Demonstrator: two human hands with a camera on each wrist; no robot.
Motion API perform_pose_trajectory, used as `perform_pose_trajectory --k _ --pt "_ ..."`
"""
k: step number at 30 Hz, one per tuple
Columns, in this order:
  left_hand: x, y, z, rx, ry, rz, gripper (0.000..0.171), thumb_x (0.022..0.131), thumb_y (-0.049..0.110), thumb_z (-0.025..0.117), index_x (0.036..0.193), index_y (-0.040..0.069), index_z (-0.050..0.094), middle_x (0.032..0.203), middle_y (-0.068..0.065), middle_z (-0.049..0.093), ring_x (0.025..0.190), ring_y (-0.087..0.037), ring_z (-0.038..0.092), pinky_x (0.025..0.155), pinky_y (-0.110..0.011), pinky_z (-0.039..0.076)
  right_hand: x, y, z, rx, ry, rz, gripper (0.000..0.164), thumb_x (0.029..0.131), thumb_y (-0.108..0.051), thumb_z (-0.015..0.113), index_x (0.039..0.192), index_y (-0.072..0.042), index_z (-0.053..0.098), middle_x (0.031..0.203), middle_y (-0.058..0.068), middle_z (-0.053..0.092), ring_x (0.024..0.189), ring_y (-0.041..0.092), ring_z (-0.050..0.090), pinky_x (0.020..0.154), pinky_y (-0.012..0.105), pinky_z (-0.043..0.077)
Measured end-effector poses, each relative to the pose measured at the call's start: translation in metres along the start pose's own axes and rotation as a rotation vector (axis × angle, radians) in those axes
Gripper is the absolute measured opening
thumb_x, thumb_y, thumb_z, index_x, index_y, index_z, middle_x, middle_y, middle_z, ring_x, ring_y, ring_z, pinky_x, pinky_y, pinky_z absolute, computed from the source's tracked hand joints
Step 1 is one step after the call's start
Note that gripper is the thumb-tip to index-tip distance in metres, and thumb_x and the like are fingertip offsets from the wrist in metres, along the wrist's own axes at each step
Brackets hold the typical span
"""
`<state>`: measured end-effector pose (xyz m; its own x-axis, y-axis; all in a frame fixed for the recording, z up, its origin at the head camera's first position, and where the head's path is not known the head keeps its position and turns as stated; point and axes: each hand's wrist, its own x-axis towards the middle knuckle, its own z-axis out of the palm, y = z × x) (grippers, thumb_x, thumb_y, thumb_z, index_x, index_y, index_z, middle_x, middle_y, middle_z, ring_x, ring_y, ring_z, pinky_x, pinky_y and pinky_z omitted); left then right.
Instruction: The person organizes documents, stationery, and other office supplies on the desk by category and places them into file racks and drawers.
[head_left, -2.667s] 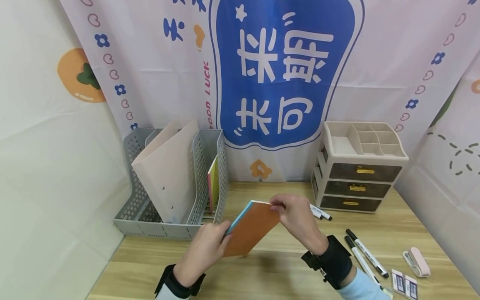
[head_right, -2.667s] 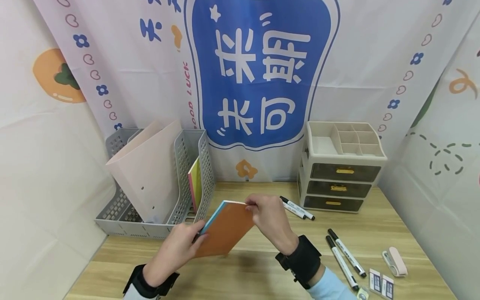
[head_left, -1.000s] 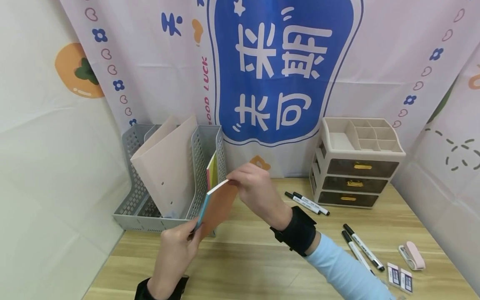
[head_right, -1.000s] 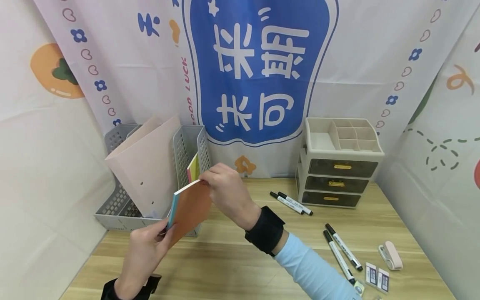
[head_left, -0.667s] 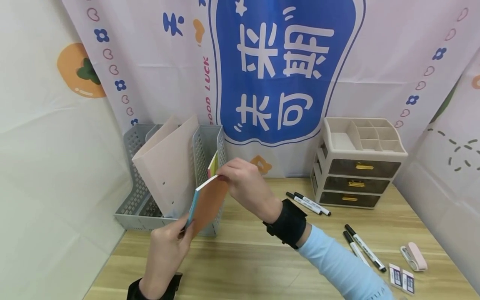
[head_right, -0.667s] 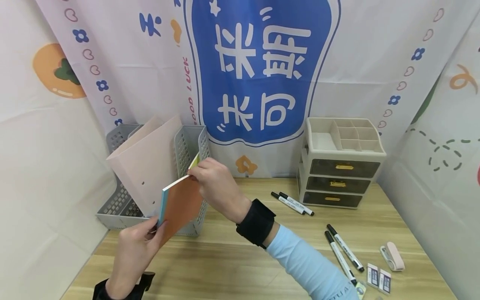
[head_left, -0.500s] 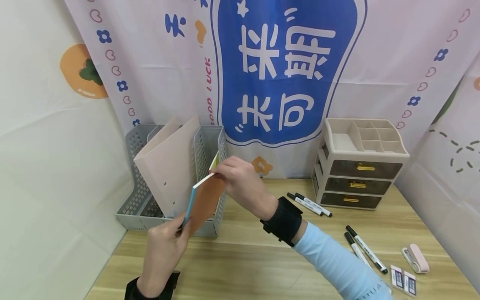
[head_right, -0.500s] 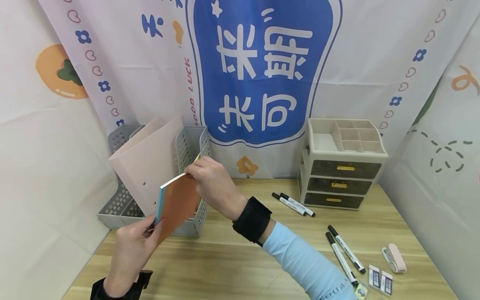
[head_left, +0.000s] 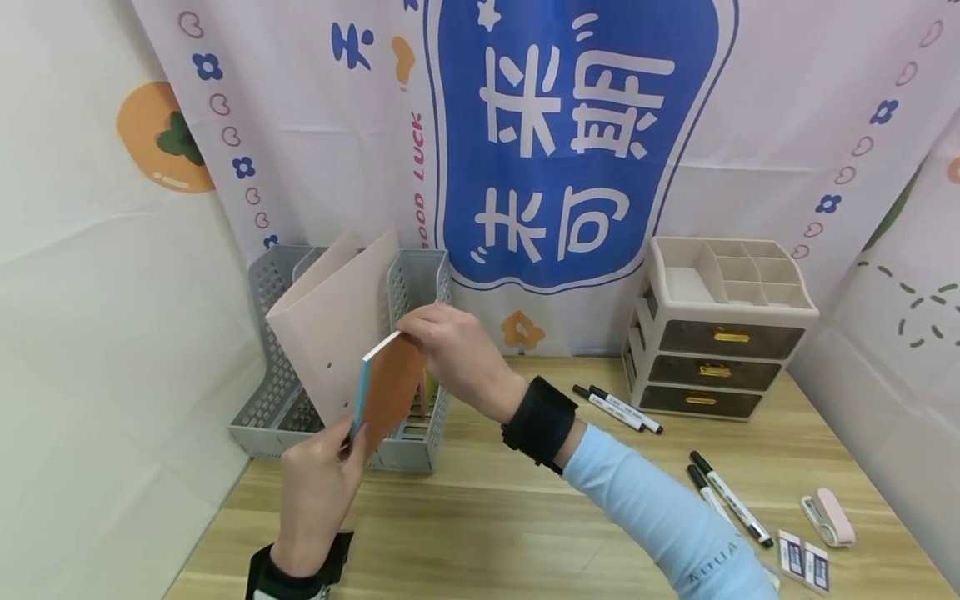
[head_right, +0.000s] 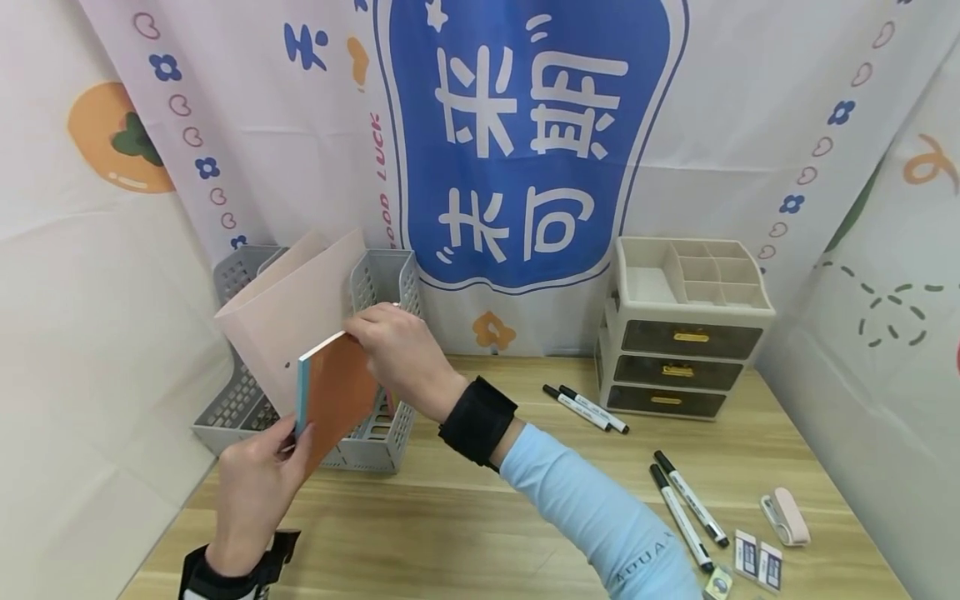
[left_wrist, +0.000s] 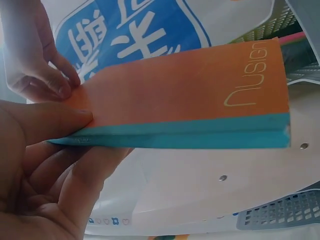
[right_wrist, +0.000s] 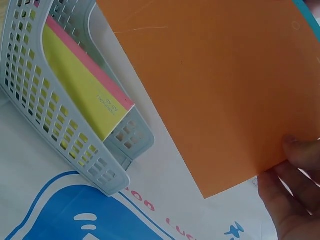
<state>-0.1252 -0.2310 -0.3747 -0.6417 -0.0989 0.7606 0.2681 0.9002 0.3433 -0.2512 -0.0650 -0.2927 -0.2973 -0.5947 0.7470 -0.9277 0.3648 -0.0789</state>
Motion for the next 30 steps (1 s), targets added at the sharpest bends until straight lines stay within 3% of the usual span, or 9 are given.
perform_pose_trajectory --k 8,18,26,30 --pt "0.002 -0.008 0.011 0.050 0.019 -0.041 0.009 0.083 -0.006 0.073 0.090 -0.012 0.071 0.080 -0.030 0.072 0.061 -0.037 0.072 0.049 -0.039 0.057 0.010 0.004 0.005 0.004 -0.141 -0.010 0.030 0.095 -0.005 0.065 0.125 -0.005 0.067 0.127 0.009 0.069 0.121 0.021 0.064 0.102 0.029 0.051" --pt "0.006 -0.021 0.030 0.023 0.091 -0.006 0.008 0.082 -0.008 0.073 0.087 -0.012 0.069 0.076 -0.028 0.072 0.058 -0.037 0.071 0.048 -0.042 0.056 0.016 0.014 0.011 0.016 -0.270 0.027 0.046 0.096 -0.007 0.064 0.141 -0.005 0.054 0.144 0.012 0.057 0.134 0.025 0.055 0.105 0.034 0.050" --pt "0.014 -0.030 0.044 0.018 0.100 -0.026 0.007 0.084 -0.008 0.072 0.087 -0.012 0.069 0.076 -0.029 0.071 0.058 -0.039 0.070 0.049 -0.046 0.057 0.016 0.018 0.013 0.006 -0.290 0.013 0.053 0.094 -0.007 0.066 0.145 -0.012 0.052 0.152 0.013 0.048 0.130 0.025 0.058 0.098 0.030 0.054" --pt "0.016 -0.035 0.052 0.006 0.102 -0.020 0.009 0.083 -0.008 0.073 0.090 -0.012 0.070 0.077 -0.029 0.072 0.060 -0.039 0.071 0.050 -0.047 0.057 0.017 0.019 0.015 0.023 -0.279 -0.001 0.049 0.094 -0.009 0.067 0.142 -0.013 0.056 0.151 0.013 0.050 0.119 0.022 0.066 0.092 0.026 0.056"
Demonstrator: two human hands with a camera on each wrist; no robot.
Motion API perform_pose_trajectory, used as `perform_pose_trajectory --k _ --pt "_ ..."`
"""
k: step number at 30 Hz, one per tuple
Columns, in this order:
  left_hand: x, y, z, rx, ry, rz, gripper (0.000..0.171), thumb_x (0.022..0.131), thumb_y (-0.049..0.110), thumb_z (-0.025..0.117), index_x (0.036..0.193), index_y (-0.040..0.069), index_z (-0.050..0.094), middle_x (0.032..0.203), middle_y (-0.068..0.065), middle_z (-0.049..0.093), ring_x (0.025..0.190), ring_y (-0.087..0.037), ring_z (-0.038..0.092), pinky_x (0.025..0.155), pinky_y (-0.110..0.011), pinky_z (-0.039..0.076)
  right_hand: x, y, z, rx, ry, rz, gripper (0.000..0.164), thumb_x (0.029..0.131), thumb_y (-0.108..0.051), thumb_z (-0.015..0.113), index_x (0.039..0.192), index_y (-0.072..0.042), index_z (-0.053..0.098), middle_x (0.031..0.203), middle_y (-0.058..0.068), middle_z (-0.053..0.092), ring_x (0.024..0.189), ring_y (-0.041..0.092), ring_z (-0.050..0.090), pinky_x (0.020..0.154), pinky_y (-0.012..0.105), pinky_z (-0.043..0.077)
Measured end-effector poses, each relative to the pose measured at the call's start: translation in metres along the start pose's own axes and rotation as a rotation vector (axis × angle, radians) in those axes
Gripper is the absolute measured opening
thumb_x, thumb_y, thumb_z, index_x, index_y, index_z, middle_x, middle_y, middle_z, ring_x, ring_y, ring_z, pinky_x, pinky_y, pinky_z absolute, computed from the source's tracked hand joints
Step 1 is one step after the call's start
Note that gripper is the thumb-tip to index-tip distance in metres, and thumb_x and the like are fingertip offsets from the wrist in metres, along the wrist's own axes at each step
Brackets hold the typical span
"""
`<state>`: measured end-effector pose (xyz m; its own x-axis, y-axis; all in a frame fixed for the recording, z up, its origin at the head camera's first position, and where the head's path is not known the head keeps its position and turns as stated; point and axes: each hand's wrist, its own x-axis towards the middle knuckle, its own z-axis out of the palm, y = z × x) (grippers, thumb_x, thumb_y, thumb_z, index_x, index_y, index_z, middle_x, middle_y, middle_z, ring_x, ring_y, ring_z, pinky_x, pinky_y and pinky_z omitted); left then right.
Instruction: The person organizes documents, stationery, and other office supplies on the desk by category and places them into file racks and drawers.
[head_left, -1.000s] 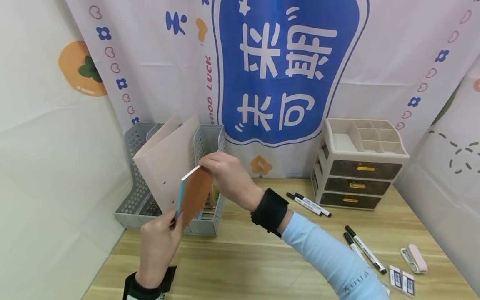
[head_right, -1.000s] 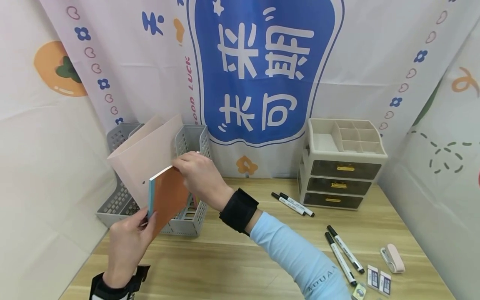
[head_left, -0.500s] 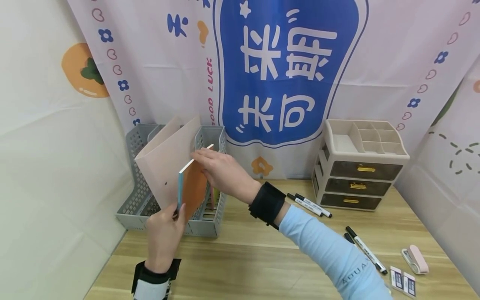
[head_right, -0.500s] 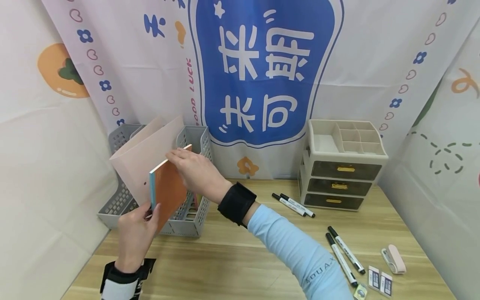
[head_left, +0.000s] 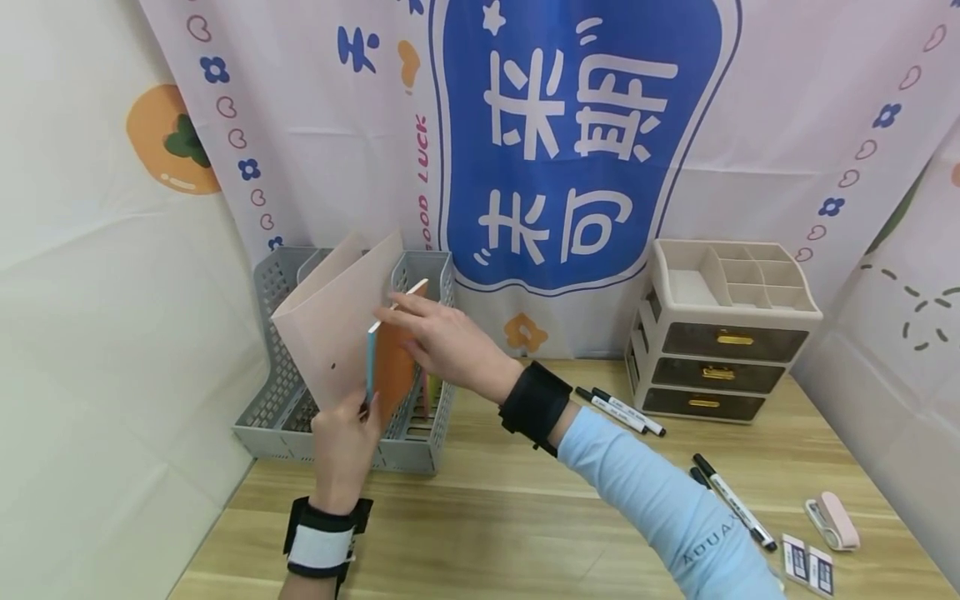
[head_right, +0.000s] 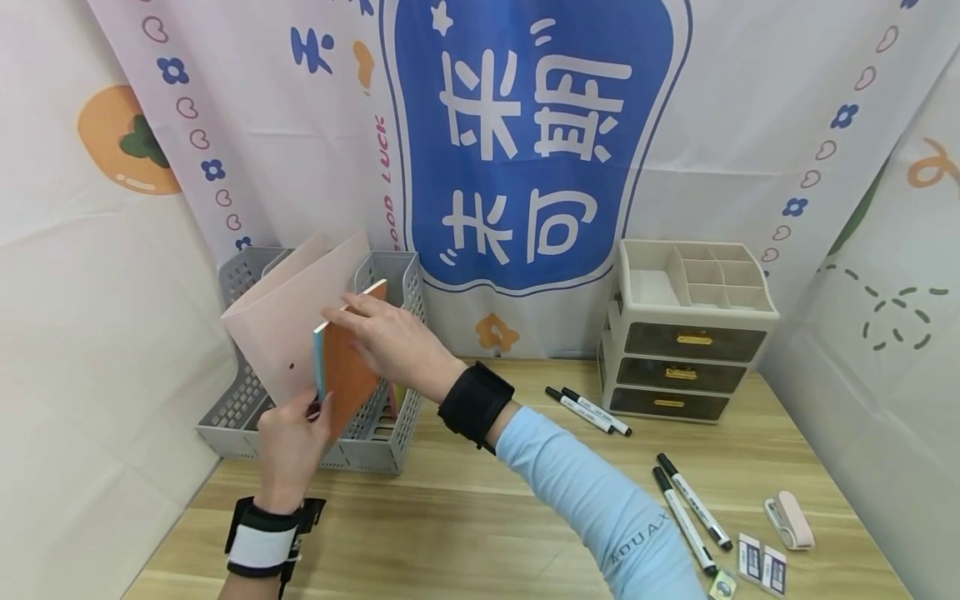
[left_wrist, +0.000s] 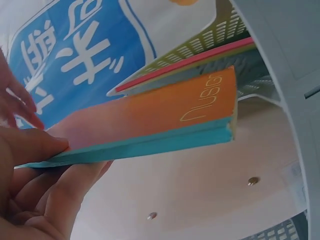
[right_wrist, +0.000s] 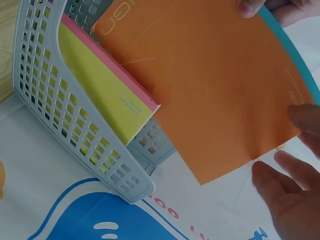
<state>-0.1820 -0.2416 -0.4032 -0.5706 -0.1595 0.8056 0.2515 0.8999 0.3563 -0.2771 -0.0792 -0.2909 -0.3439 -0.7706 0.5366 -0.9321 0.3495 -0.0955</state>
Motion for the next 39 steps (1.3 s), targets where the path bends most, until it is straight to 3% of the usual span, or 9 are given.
perform_pose_trajectory --k 6,12,18,23,26,31,35,39 --pt "0.002 -0.005 0.013 -0.015 -0.005 0.006 0.006 0.083 -0.008 0.072 0.088 -0.009 0.069 0.077 -0.026 0.072 0.062 -0.038 0.071 0.052 -0.046 0.057 0.002 0.000 0.004 0.059 0.053 -0.015 0.039 0.095 -0.013 0.068 0.134 -0.010 0.063 0.143 0.014 0.058 0.095 0.020 0.074 0.081 0.021 0.057" --pt "0.004 -0.009 0.027 -0.013 0.004 0.018 0.007 0.082 -0.007 0.074 0.081 -0.005 0.067 0.070 -0.021 0.070 0.059 -0.033 0.069 0.050 -0.043 0.054 0.004 0.004 0.012 0.103 0.138 -0.032 0.029 0.093 -0.016 0.071 0.120 -0.007 0.070 0.125 0.011 0.070 0.099 0.018 0.073 0.083 0.019 0.057" --pt "0.007 -0.013 0.040 -0.020 -0.025 0.021 0.014 0.086 -0.002 0.074 0.077 -0.001 0.063 0.064 -0.016 0.066 0.053 -0.027 0.063 0.047 -0.034 0.046 0.005 0.011 0.020 0.140 0.184 0.034 0.022 0.090 -0.014 0.074 0.110 -0.006 0.071 0.108 0.007 0.075 0.099 0.016 0.073 0.084 0.022 0.058" --pt "0.010 -0.014 0.044 -0.082 -0.153 -0.074 0.007 0.090 0.001 0.070 0.086 -0.002 0.065 0.068 -0.014 0.066 0.060 -0.025 0.062 0.052 -0.032 0.042 0.007 0.014 0.024 0.161 0.183 0.075 0.017 0.089 -0.012 0.074 0.105 -0.005 0.071 0.101 0.006 0.075 0.091 0.015 0.072 0.078 0.022 0.059" --pt "0.013 -0.016 0.046 -0.111 -0.239 -0.127 0.004 0.092 0.001 0.066 0.094 -0.002 0.067 0.078 -0.017 0.071 0.070 -0.030 0.069 0.058 -0.039 0.051 0.007 0.016 0.027 0.178 0.188 0.092 0.014 0.089 -0.009 0.075 0.102 -0.005 0.071 0.099 0.007 0.075 0.090 0.016 0.072 0.078 0.023 0.059" --pt "0.018 -0.020 0.052 -0.122 -0.334 -0.140 0.011 0.091 -0.005 0.064 0.102 -0.004 0.068 0.095 -0.023 0.074 0.087 -0.037 0.073 0.072 -0.049 0.059 0.006 0.023 0.034 0.176 0.159 0.130 0.010 0.090 -0.007 0.073 0.099 -0.005 0.071 0.097 0.007 0.074 0.088 0.016 0.071 0.075 0.022 0.059" --pt "0.022 -0.024 0.058 -0.117 -0.401 -0.163 0.008 0.092 -0.005 0.063 0.098 -0.005 0.068 0.092 -0.023 0.074 0.083 -0.035 0.073 0.069 -0.047 0.058 0.005 0.029 0.040 0.167 0.137 0.154 0.009 0.090 -0.006 0.072 0.099 -0.004 0.071 0.095 0.006 0.073 0.087 0.016 0.070 0.074 0.022 0.058" --pt "0.027 -0.028 0.065 -0.094 -0.469 -0.211 0.005 0.093 -0.004 0.063 0.095 -0.005 0.068 0.082 -0.017 0.072 0.069 -0.024 0.066 0.057 -0.035 0.051 0.005 0.032 0.045 0.166 0.132 0.159 0.008 0.090 -0.005 0.072 0.098 -0.004 0.071 0.092 0.006 0.072 0.085 0.015 0.069 0.072 0.022 0.058"
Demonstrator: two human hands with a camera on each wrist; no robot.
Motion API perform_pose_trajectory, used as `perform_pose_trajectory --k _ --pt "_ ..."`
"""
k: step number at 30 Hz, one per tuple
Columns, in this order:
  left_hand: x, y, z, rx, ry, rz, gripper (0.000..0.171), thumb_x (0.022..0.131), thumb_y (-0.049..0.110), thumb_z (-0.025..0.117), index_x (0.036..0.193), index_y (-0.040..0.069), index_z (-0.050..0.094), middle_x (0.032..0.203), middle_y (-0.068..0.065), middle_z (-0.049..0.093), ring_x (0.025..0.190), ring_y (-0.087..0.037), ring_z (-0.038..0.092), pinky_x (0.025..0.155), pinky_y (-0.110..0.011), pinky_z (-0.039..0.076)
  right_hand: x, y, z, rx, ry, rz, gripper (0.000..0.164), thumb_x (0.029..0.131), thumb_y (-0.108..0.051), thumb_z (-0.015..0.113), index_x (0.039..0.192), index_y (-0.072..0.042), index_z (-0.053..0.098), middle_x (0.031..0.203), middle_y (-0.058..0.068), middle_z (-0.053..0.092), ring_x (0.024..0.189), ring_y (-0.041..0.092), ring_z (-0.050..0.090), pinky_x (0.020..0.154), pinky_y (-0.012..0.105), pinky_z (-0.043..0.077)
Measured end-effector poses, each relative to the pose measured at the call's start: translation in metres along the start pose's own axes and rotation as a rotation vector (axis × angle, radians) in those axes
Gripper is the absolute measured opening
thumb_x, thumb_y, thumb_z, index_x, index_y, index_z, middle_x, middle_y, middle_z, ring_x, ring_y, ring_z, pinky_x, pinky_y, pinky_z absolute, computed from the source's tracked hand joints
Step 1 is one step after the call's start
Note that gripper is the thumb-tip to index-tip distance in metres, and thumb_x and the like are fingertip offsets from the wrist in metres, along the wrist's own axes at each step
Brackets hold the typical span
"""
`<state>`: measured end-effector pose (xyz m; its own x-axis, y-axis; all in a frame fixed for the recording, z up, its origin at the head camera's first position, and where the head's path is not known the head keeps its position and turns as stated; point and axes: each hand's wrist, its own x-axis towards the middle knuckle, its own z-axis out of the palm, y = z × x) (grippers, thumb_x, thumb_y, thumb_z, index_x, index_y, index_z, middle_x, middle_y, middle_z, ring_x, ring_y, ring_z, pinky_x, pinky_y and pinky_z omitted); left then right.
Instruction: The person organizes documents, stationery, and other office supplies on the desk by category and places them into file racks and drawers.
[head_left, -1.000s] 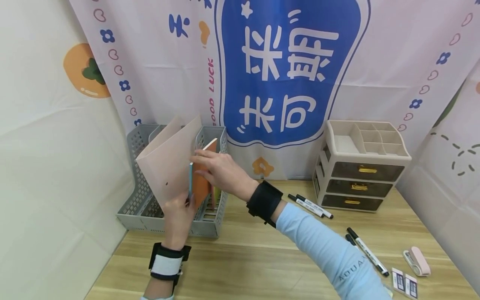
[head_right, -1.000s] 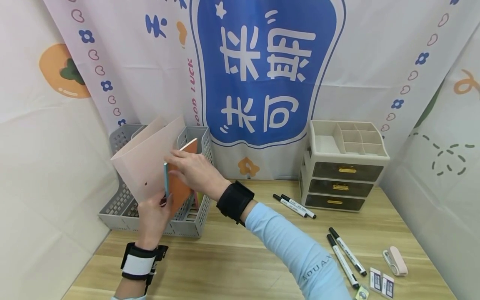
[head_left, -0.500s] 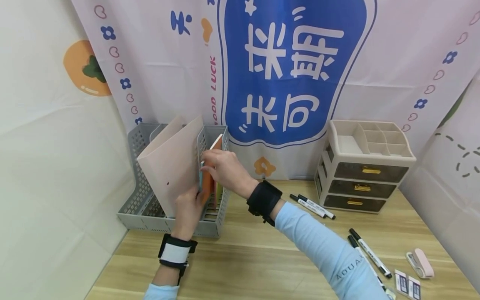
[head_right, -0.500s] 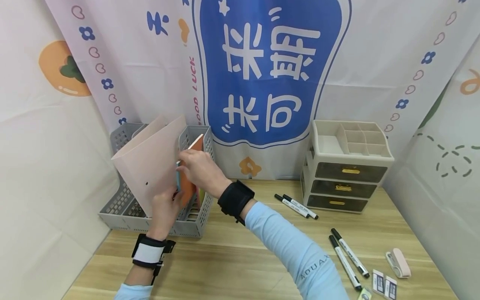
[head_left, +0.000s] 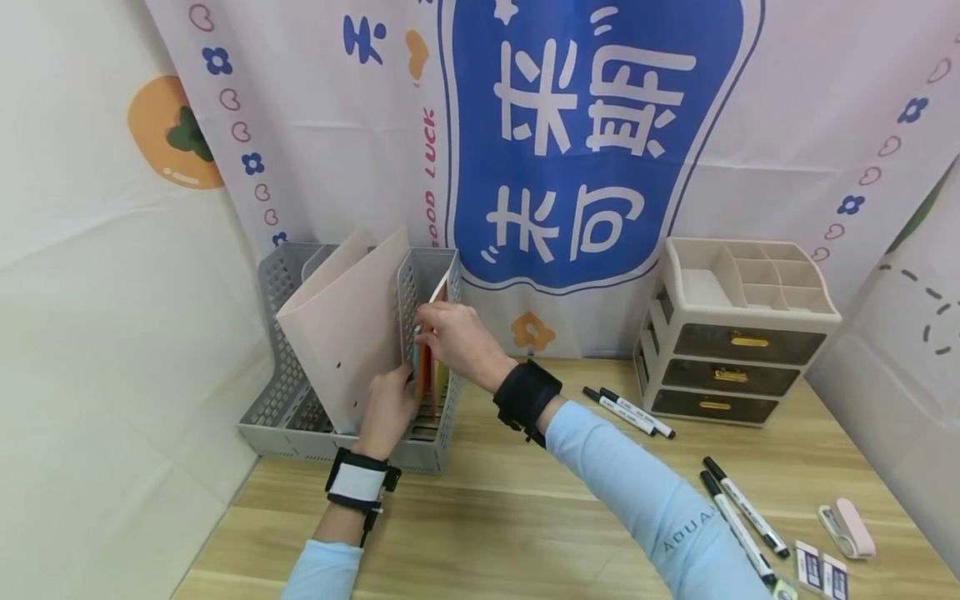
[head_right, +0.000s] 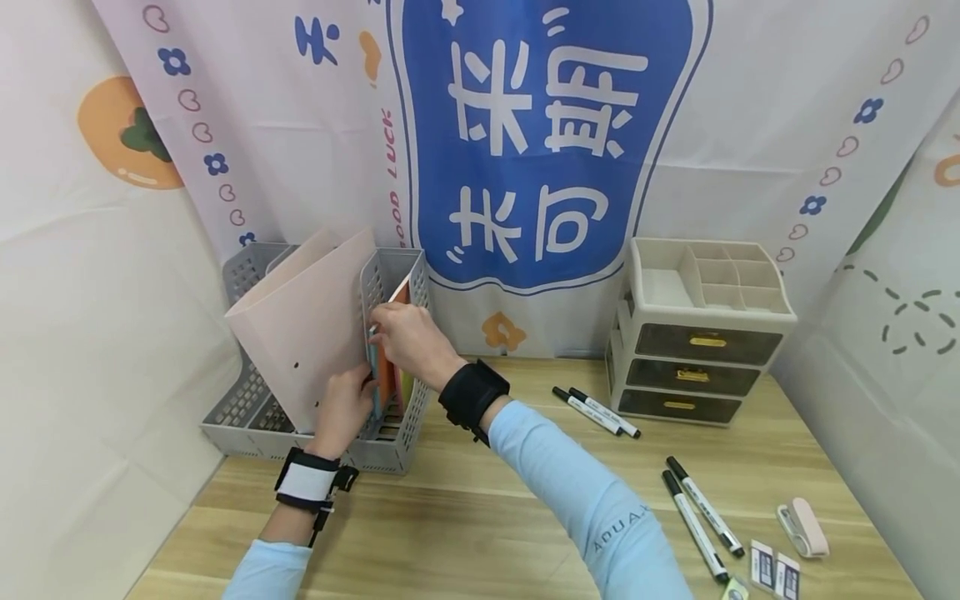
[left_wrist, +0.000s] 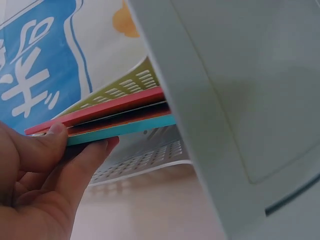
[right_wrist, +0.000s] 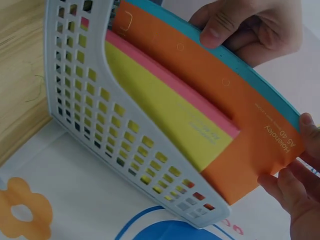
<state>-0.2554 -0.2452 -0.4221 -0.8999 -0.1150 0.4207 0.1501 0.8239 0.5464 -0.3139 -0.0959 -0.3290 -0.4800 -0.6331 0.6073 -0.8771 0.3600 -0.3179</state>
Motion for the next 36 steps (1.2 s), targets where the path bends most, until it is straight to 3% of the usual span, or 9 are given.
perform_pose_trajectory --k 5,11,20,29,36 --pt "0.010 -0.002 0.006 0.000 -0.051 -0.029 0.006 0.094 -0.001 0.063 0.095 -0.005 0.067 0.080 -0.016 0.070 0.062 -0.017 0.053 0.051 -0.026 0.038 0.000 0.008 0.007 -0.023 0.004 0.013 0.009 0.089 -0.003 0.073 0.098 -0.004 0.071 0.094 0.007 0.072 0.085 0.015 0.069 0.074 0.024 0.058" --pt "0.017 -0.009 0.015 0.010 -0.073 -0.053 0.009 0.094 0.000 0.064 0.099 -0.005 0.069 0.088 -0.019 0.074 0.065 -0.018 0.062 0.051 -0.026 0.043 -0.001 0.015 0.014 -0.049 -0.010 0.060 0.017 0.090 -0.006 0.072 0.106 -0.002 0.071 0.102 0.010 0.074 0.090 0.017 0.072 0.079 0.027 0.059" --pt "0.021 -0.019 0.026 0.016 -0.091 -0.095 0.012 0.094 -0.001 0.064 0.102 -0.004 0.071 0.096 -0.021 0.074 0.078 -0.025 0.071 0.056 -0.030 0.051 -0.007 0.021 0.028 -0.095 -0.035 0.147 0.024 0.093 -0.010 0.070 0.116 -0.003 0.071 0.125 0.012 0.070 0.110 0.021 0.070 0.090 0.028 0.056" --pt "0.023 -0.022 0.039 0.042 -0.081 -0.082 0.010 0.093 0.000 0.065 0.099 -0.003 0.072 0.096 -0.022 0.075 0.086 -0.030 0.074 0.064 -0.037 0.059 -0.015 0.029 0.036 -0.106 -0.018 0.145 0.027 0.092 -0.007 0.070 0.118 -0.001 0.069 0.128 0.015 0.068 0.109 0.023 0.071 0.090 0.030 0.057" --pt "0.022 -0.025 0.045 0.043 -0.085 -0.074 0.010 0.093 -0.001 0.065 0.101 -0.003 0.070 0.098 -0.022 0.075 0.088 -0.032 0.074 0.068 -0.040 0.060 -0.017 0.033 0.040 -0.100 0.006 0.118 0.022 0.092 -0.003 0.068 0.114 -0.001 0.071 0.127 0.017 0.068 0.123 0.028 0.063 0.099 0.035 0.053"
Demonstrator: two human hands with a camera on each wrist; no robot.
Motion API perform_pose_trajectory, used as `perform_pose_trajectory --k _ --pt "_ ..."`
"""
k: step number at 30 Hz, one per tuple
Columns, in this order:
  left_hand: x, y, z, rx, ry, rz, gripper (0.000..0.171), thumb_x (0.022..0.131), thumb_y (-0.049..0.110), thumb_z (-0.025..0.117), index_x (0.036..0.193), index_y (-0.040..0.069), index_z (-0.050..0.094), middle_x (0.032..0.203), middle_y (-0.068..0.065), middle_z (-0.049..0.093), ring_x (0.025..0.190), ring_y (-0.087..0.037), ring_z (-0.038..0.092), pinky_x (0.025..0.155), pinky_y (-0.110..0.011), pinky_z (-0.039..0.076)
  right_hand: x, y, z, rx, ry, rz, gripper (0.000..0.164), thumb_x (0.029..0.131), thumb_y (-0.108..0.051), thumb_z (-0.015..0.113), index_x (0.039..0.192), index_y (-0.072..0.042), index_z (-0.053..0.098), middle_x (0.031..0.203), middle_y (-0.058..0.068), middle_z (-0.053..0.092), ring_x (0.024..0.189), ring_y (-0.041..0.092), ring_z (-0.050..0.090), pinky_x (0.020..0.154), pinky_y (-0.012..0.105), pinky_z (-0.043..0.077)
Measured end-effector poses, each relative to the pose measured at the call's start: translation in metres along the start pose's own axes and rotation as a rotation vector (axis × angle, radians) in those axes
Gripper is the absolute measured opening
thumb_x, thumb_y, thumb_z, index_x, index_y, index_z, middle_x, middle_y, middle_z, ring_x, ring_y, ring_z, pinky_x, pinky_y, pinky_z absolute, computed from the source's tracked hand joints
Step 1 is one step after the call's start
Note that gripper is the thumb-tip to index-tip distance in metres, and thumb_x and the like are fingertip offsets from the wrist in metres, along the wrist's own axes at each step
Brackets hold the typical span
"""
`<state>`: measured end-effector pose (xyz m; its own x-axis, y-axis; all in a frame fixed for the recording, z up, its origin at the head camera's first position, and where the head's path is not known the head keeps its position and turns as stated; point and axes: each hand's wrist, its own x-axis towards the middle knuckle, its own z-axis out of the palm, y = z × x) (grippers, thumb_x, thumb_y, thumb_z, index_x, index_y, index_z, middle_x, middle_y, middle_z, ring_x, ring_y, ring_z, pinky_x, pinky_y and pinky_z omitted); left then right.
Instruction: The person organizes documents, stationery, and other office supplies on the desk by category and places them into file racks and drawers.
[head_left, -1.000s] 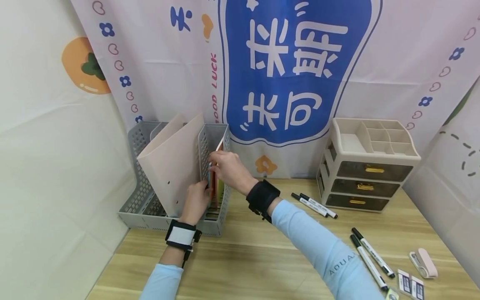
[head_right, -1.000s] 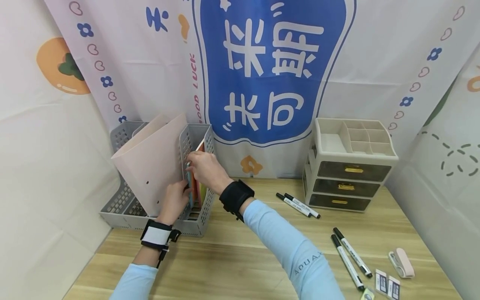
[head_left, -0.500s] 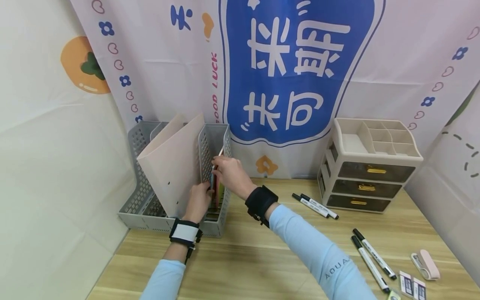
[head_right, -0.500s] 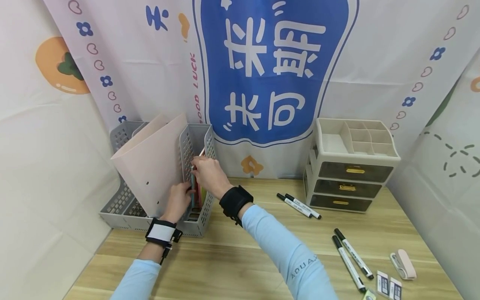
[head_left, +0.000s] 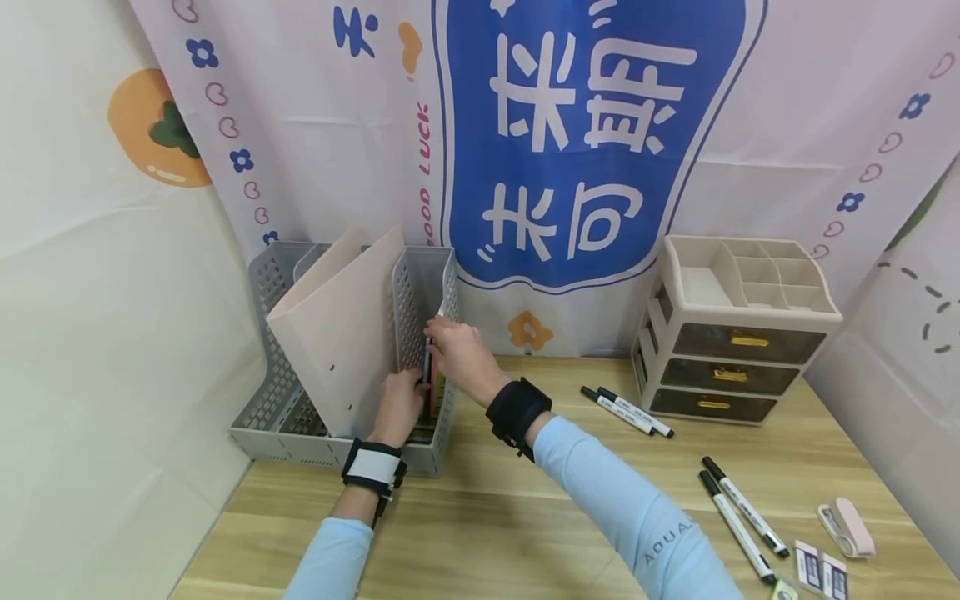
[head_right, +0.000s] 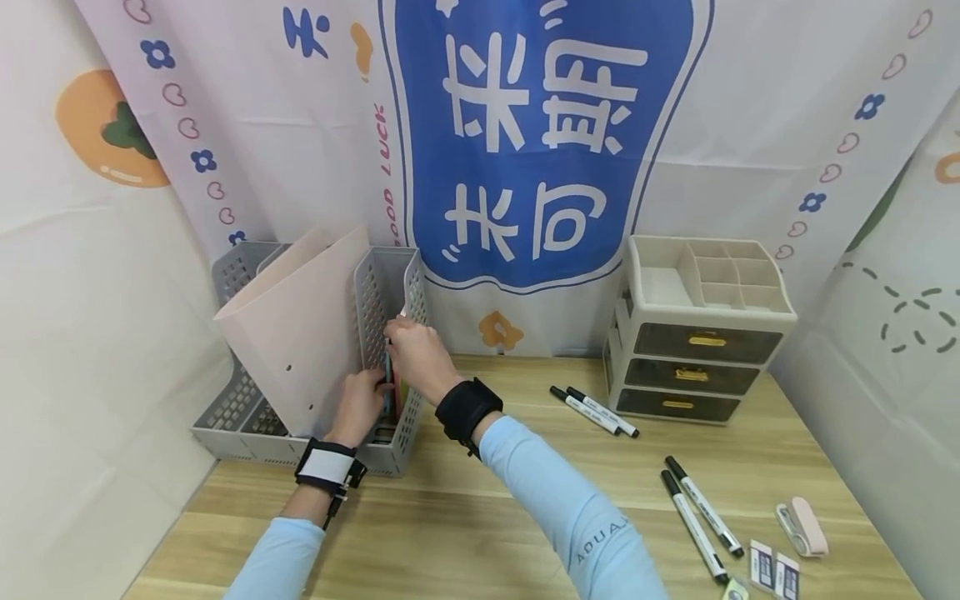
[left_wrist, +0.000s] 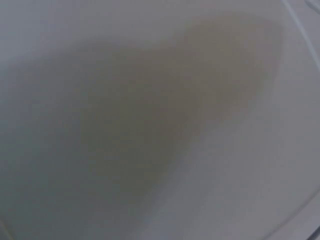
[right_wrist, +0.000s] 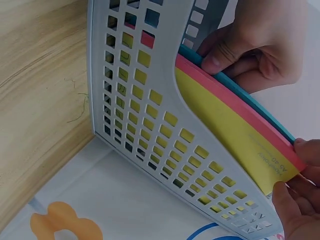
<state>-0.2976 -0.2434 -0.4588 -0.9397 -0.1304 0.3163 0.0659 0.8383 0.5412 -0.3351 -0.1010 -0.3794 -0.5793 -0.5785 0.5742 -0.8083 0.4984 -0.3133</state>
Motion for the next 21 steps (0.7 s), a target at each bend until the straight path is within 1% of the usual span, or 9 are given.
perform_pose_trajectory --k 7,10,13,14,18,21 --pt "-0.001 0.002 -0.002 0.001 -0.011 0.007 0.011 0.094 0.000 0.063 0.102 -0.003 0.069 0.099 -0.022 0.074 0.091 -0.034 0.074 0.071 -0.042 0.060 -0.002 0.001 0.001 0.009 0.007 0.008 0.025 0.093 -0.002 0.067 0.117 -0.001 0.068 0.131 0.017 0.066 0.124 0.027 0.063 0.100 0.035 0.052" --pt "-0.003 0.001 -0.003 -0.008 -0.025 0.016 0.013 0.094 -0.001 0.064 0.106 -0.003 0.068 0.104 -0.023 0.073 0.093 -0.034 0.073 0.071 -0.041 0.060 -0.004 0.001 0.001 0.021 0.004 0.012 0.025 0.093 -0.002 0.067 0.118 -0.001 0.068 0.132 0.016 0.065 0.124 0.027 0.062 0.100 0.034 0.052" --pt "-0.007 -0.001 -0.004 -0.014 -0.037 0.018 0.016 0.094 0.000 0.064 0.109 -0.003 0.067 0.107 -0.024 0.072 0.095 -0.034 0.073 0.071 -0.042 0.059 -0.006 0.001 0.001 0.021 0.002 -0.002 0.025 0.093 -0.003 0.067 0.118 -0.001 0.068 0.132 0.015 0.065 0.126 0.026 0.061 0.101 0.034 0.052" --pt "-0.008 -0.001 -0.004 -0.018 -0.041 0.019 0.017 0.094 0.000 0.064 0.111 -0.003 0.066 0.108 -0.024 0.072 0.095 -0.034 0.073 0.071 -0.042 0.059 -0.006 0.001 0.001 0.017 0.002 -0.008 0.025 0.093 -0.004 0.067 0.118 -0.001 0.068 0.132 0.014 0.065 0.127 0.026 0.060 0.101 0.034 0.051" --pt "-0.010 -0.001 -0.009 -0.050 -0.049 0.023 0.027 0.095 0.001 0.063 0.122 -0.005 0.063 0.116 -0.026 0.070 0.103 -0.036 0.071 0.078 -0.046 0.060 -0.007 0.001 -0.002 0.000 -0.003 -0.024 0.026 0.094 -0.006 0.066 0.120 -0.002 0.068 0.133 0.014 0.065 0.131 0.026 0.057 0.103 0.033 0.050" --pt "-0.012 -0.002 -0.012 -0.070 -0.044 0.026 0.035 0.095 0.001 0.063 0.129 -0.005 0.060 0.119 -0.027 0.068 0.105 -0.036 0.070 0.083 -0.045 0.059 -0.009 0.002 -0.007 -0.001 0.007 -0.025 0.027 0.095 -0.008 0.066 0.122 -0.002 0.068 0.133 0.013 0.065 0.132 0.025 0.057 0.102 0.033 0.051"
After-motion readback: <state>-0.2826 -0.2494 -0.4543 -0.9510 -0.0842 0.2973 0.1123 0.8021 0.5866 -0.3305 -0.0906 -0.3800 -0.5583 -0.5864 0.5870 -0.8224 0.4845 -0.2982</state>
